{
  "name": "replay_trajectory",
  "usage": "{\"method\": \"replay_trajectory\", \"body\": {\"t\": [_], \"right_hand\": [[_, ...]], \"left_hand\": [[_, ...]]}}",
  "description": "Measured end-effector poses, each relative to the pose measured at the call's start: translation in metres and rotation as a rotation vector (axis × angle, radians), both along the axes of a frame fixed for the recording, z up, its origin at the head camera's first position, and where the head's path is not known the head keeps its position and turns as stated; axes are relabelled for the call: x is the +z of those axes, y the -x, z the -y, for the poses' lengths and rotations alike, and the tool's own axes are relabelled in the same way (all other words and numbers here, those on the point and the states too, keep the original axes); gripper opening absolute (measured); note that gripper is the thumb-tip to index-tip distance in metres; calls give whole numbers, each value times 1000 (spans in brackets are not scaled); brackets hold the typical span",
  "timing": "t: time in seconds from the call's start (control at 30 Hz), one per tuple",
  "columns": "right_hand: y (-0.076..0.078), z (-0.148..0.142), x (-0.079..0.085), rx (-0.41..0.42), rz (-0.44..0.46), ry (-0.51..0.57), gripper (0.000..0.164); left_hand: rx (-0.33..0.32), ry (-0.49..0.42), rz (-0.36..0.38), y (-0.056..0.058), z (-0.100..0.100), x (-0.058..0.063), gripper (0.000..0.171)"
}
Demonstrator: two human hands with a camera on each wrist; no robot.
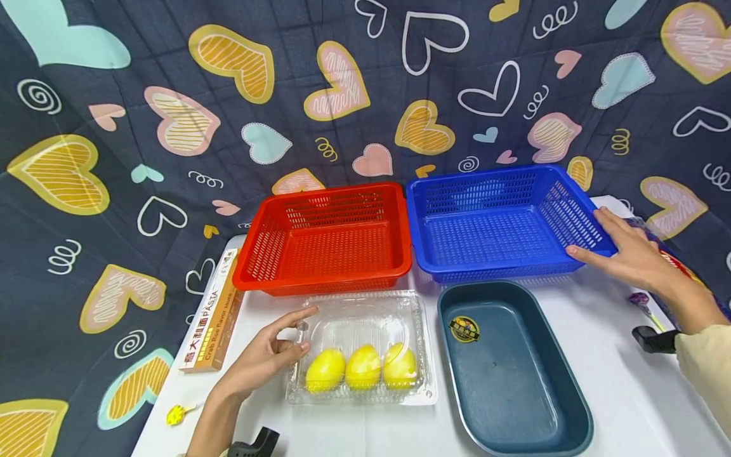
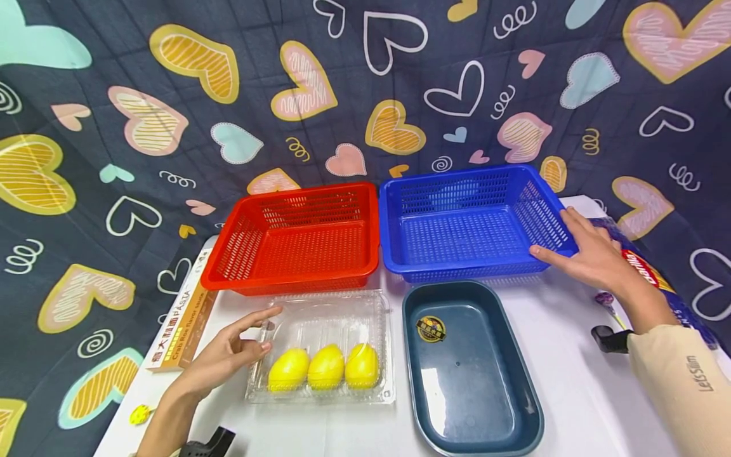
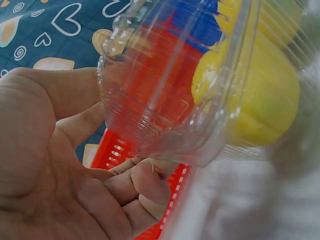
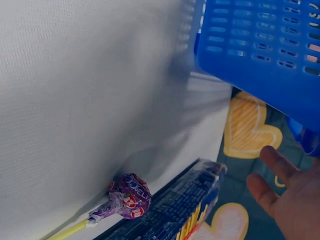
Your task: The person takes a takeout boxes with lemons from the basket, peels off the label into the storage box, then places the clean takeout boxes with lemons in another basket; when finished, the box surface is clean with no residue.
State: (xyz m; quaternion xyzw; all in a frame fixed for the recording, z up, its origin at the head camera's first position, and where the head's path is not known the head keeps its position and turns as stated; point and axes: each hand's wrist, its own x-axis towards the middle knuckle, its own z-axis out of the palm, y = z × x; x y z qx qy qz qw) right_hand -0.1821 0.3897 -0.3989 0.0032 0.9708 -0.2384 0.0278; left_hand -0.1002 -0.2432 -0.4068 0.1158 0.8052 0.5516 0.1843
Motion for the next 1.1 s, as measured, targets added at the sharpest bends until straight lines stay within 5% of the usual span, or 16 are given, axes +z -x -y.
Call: {"method": "replay_trajectory", "body": {"t": [0.6, 0.93, 1.1], "right_hand": [[-2, -2, -2, 10, 13, 76, 102], [-2, 0, -5, -2, -8, 73, 101], [-1, 1, -6, -6, -18, 73, 101]], "left_hand": [[-31, 70, -64, 2, 0, 30, 61], [-107, 12, -226, 12, -4, 50, 60], [-114, 23, -246, 17, -10, 60, 60]]}}
